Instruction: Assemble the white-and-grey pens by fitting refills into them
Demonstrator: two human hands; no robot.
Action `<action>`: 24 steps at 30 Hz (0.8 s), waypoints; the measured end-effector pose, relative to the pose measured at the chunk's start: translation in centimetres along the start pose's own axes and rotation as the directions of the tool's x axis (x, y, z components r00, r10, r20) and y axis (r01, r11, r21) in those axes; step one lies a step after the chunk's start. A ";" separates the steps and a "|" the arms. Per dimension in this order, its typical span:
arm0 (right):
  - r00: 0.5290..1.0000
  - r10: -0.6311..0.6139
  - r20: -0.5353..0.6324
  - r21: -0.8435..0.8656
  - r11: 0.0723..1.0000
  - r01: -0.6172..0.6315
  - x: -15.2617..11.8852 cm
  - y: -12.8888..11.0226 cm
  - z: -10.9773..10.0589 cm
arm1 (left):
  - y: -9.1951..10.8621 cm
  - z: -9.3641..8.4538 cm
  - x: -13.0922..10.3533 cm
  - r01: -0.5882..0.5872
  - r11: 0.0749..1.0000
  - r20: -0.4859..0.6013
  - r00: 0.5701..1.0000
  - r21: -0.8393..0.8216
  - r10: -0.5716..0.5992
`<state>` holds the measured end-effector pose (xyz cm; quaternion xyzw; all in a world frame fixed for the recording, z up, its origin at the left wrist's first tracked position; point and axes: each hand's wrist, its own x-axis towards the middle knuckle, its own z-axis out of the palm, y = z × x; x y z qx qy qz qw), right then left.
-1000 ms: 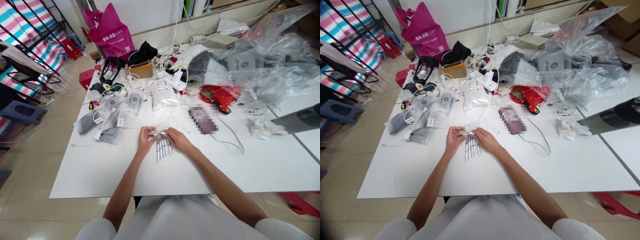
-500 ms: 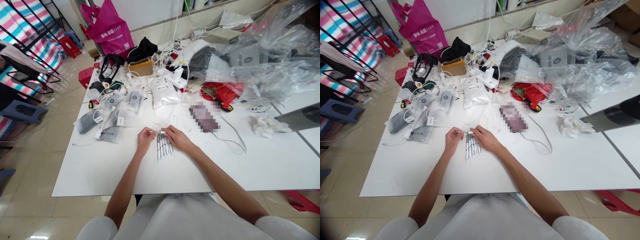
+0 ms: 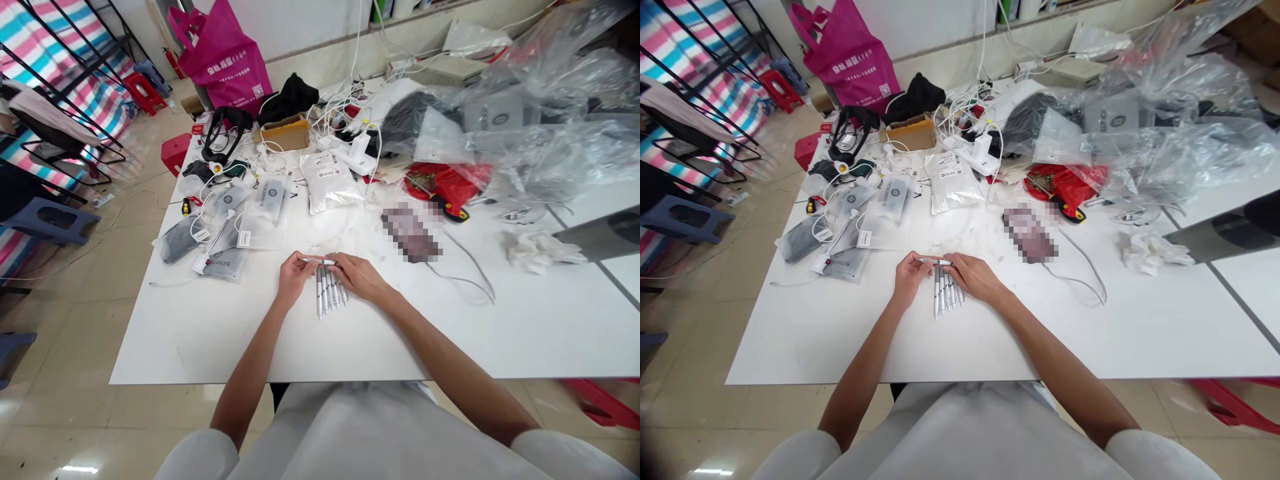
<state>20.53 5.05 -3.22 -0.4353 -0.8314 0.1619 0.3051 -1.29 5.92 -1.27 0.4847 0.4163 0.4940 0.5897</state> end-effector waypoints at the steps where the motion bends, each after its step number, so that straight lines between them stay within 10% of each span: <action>1: 1.000 -0.012 0.005 -0.007 1.000 0.012 0.0 0.0 0.0 | -0.1 0.0 0.0 0.001 1.000 -0.006 1.000 -0.009 -0.002; 24: 0.995 -0.036 -0.088 -0.099 0.995 0.028 -0.4 0.7 0.7 | 0.0 0.0 0.2 -0.035 0.998 -0.030 0.999 -0.054 0.034</action>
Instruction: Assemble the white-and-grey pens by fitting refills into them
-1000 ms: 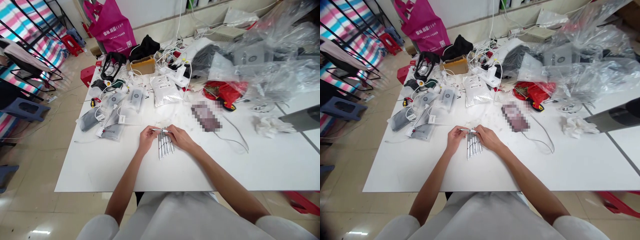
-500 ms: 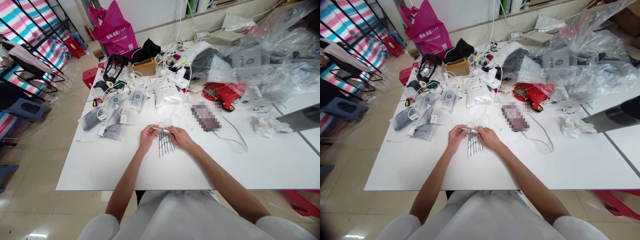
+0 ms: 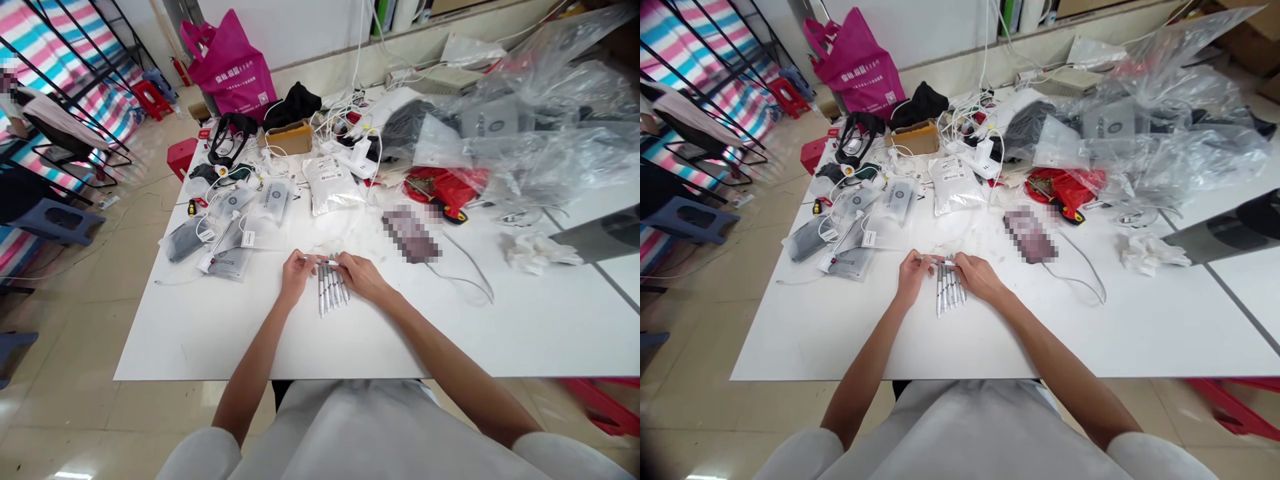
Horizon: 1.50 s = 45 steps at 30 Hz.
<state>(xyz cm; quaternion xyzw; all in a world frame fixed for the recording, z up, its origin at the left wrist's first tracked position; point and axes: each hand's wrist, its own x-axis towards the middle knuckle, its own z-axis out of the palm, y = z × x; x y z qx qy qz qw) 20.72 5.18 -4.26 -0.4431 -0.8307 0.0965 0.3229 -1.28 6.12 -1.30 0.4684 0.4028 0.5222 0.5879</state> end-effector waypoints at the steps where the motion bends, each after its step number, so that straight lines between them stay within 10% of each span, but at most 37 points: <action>1: 1.000 0.011 -0.010 -0.005 1.000 -0.011 -0.1 0.1 0.0 | 0.0 -0.1 0.1 0.002 1.000 -0.009 1.000 -0.014 -0.002; 45: 0.992 0.108 -0.060 -0.072 0.991 -0.113 0.1 -0.4 -0.3 | -0.4 -1.0 0.9 0.001 0.988 -0.124 0.992 -0.152 -0.020</action>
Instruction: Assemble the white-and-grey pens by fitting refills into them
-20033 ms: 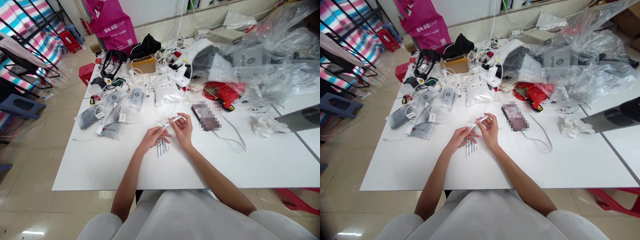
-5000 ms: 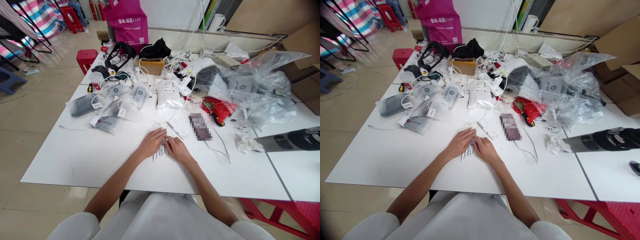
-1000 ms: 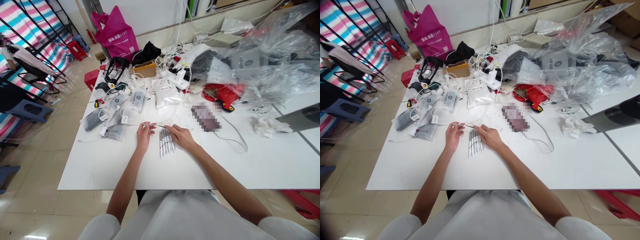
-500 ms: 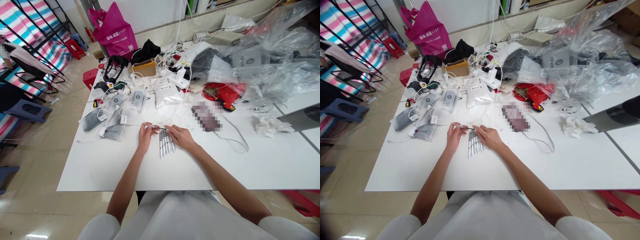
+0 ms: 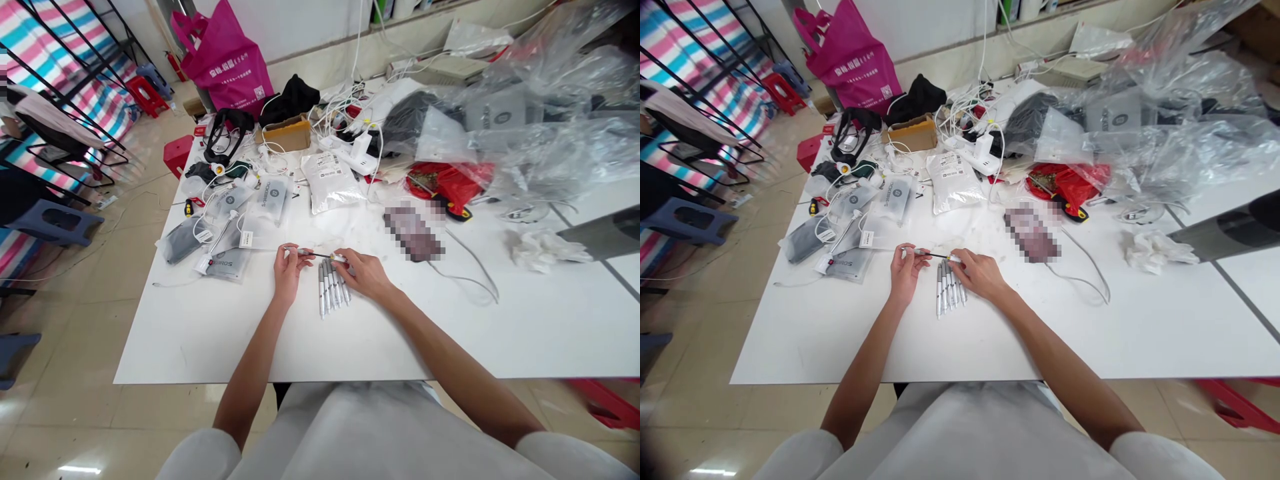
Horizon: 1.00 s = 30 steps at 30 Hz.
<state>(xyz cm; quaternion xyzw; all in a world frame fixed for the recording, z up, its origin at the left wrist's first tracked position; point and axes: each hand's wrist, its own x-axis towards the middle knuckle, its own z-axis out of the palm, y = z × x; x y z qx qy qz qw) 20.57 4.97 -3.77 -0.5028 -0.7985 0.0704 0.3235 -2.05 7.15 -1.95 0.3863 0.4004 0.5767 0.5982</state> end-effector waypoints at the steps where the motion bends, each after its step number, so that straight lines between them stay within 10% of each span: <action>1: 1.000 0.003 0.004 -0.002 1.000 -0.003 0.0 0.1 0.1 | 0.1 0.1 -0.1 -0.003 1.000 0.008 1.000 0.014 0.003; 15: 0.999 -0.047 -0.024 0.214 0.976 0.051 0.3 -0.2 -1.6 | 0.0 0.4 -1.6 -0.144 0.897 0.168 0.983 0.419 0.079; 30: 0.995 -0.071 -0.062 0.424 0.901 0.091 0.2 0.3 -1.5 | 0.5 0.6 -1.7 -0.291 0.829 0.268 0.947 0.477 0.178</action>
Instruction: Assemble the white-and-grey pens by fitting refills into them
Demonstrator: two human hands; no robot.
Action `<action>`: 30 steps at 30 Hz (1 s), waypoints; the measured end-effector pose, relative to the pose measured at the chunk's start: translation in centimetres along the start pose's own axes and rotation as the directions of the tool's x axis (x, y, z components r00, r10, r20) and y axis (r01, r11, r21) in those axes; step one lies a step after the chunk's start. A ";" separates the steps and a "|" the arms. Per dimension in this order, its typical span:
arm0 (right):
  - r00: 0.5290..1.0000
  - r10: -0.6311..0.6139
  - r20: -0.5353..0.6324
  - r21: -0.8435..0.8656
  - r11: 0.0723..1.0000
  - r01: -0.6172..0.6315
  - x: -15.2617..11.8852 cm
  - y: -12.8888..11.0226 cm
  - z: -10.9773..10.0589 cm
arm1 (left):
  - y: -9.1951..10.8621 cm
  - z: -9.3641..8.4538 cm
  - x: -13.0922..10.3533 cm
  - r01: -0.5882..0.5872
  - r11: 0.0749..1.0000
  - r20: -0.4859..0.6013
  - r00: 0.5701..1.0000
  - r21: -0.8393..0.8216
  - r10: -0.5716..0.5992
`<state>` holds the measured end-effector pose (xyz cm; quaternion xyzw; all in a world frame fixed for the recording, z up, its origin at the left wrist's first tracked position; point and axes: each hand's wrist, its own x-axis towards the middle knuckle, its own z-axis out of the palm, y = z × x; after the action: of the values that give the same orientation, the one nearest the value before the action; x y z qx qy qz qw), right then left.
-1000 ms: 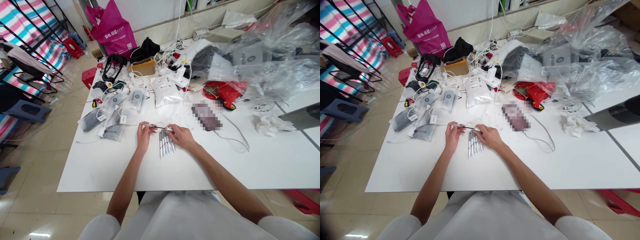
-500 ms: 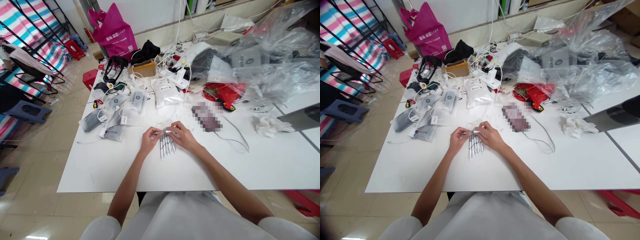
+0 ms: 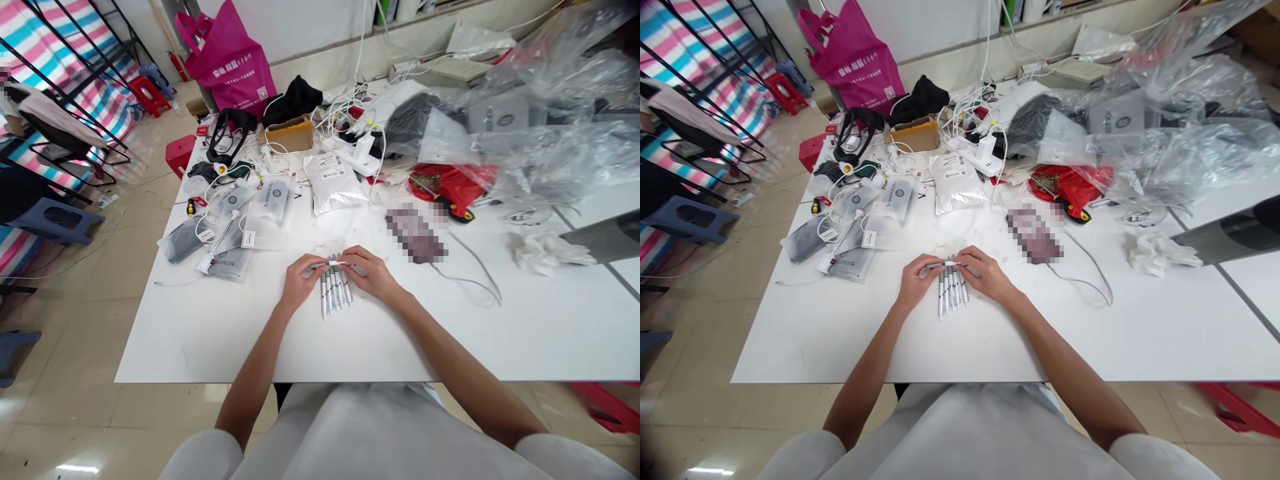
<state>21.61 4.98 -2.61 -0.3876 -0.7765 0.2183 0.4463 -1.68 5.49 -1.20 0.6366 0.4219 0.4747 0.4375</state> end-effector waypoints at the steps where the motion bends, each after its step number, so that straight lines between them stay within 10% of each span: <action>1: 1.000 0.003 0.010 0.009 1.000 -0.003 0.0 0.0 0.0 | 0.0 0.0 0.0 -0.013 1.000 0.009 1.000 0.005 0.013; 30: 0.988 0.036 0.153 0.021 0.999 -0.039 0.0 0.0 0.1 | -0.7 -0.3 0.0 -0.112 0.986 0.026 0.994 0.124 0.109</action>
<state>21.57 4.97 -2.70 -0.3789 -0.7982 0.2651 0.3862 -2.08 5.69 -1.85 0.6895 0.4107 0.4649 0.3738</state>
